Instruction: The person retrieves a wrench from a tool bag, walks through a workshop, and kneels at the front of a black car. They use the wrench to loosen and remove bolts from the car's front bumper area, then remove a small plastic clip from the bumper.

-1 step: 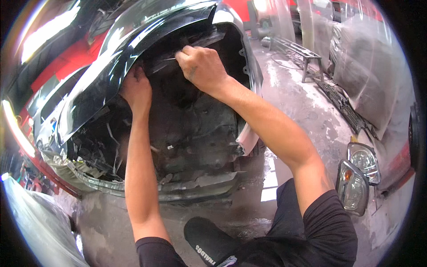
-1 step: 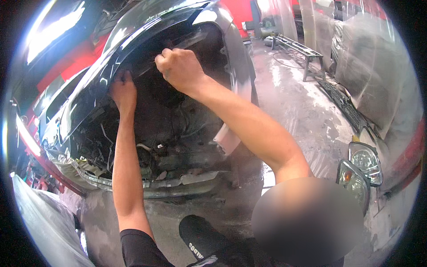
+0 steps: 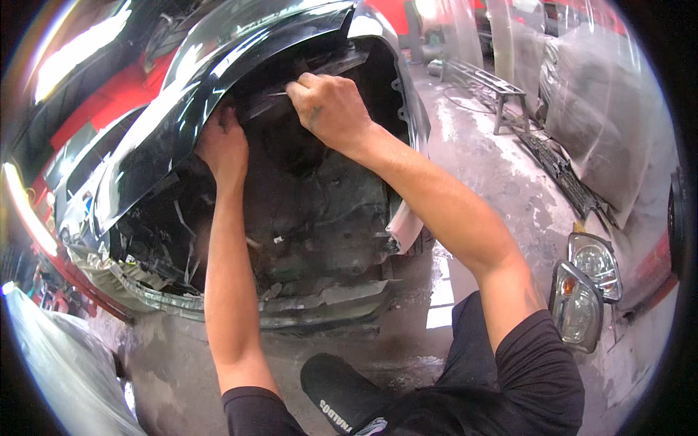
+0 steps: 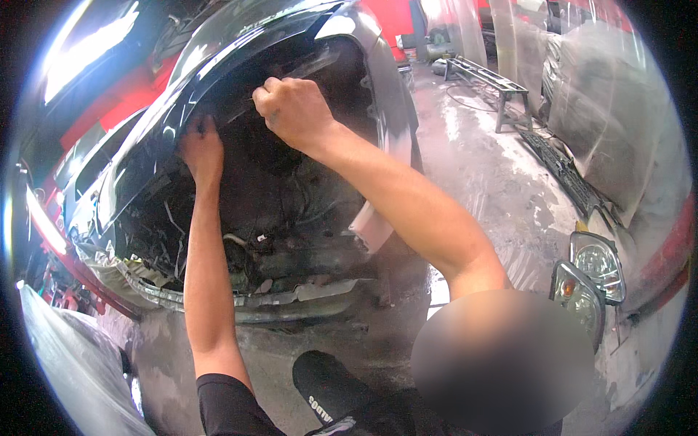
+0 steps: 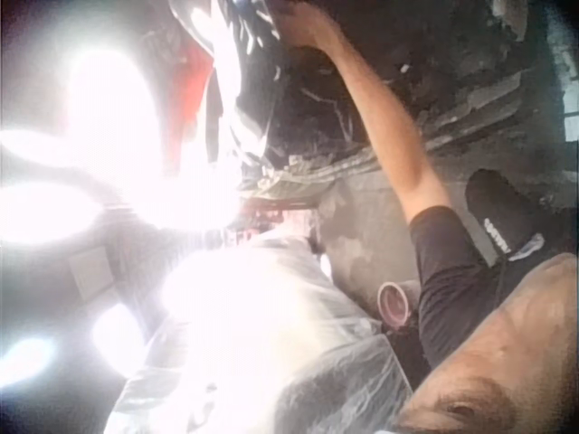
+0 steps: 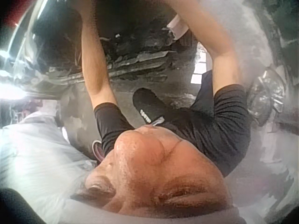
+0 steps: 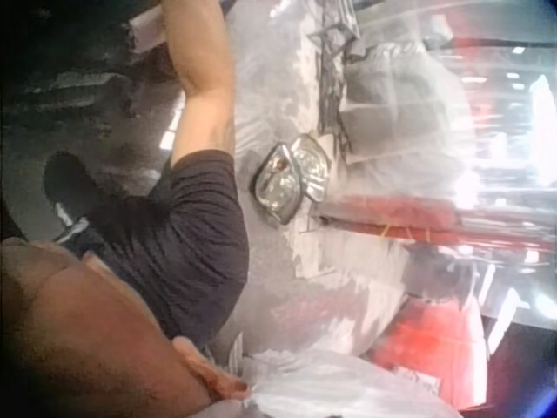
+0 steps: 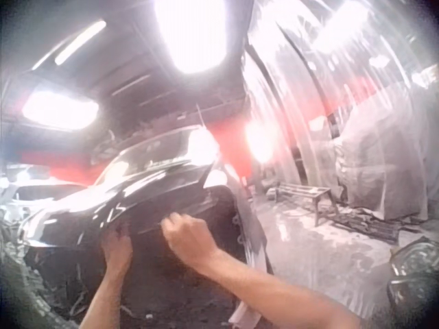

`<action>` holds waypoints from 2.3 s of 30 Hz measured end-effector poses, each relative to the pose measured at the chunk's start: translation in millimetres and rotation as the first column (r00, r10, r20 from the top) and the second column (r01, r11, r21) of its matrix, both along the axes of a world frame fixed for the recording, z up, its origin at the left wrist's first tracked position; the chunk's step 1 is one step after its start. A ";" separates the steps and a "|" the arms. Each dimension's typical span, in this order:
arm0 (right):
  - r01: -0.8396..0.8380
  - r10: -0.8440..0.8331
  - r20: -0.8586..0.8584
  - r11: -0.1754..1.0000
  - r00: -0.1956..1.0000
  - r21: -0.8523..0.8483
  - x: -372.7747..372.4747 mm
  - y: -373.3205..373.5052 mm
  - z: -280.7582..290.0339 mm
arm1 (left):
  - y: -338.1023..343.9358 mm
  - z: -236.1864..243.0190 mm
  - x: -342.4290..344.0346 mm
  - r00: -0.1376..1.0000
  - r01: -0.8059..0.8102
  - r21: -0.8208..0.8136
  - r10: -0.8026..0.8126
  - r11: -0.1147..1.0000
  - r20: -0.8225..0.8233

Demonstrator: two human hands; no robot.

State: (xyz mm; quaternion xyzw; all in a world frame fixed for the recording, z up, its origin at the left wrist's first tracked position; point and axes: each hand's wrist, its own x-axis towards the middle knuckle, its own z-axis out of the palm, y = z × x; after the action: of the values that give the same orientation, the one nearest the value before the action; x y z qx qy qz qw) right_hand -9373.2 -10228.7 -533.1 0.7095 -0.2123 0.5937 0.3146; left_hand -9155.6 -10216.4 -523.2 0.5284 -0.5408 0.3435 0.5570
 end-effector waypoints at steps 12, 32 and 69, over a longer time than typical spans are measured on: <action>0.010 -0.038 -0.183 0.989 0.982 -0.149 15.6 34.3 9.2 | -4.0 9.8 -0.7 0.995 0.101 -0.001 -0.101 0.995 0.021; 0.282 -0.305 -0.210 0.950 0.929 -0.133 -10.5 4.4 21.8 | -20.4 1.1 0.5 1.000 0.000 -0.151 0.003 0.988 0.015; 0.173 -0.204 -0.283 0.976 0.937 -0.131 20.7 63.5 31.0 | -34.6 -2.9 8.4 0.998 -0.052 -0.188 0.059 0.981 0.034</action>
State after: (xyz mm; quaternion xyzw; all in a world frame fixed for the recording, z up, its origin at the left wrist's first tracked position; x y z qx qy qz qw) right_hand -9352.4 -10165.2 -502.2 0.7491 -0.1987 0.4587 0.4347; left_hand -9147.1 -10250.9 -526.1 0.4818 -0.5023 0.4185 0.5835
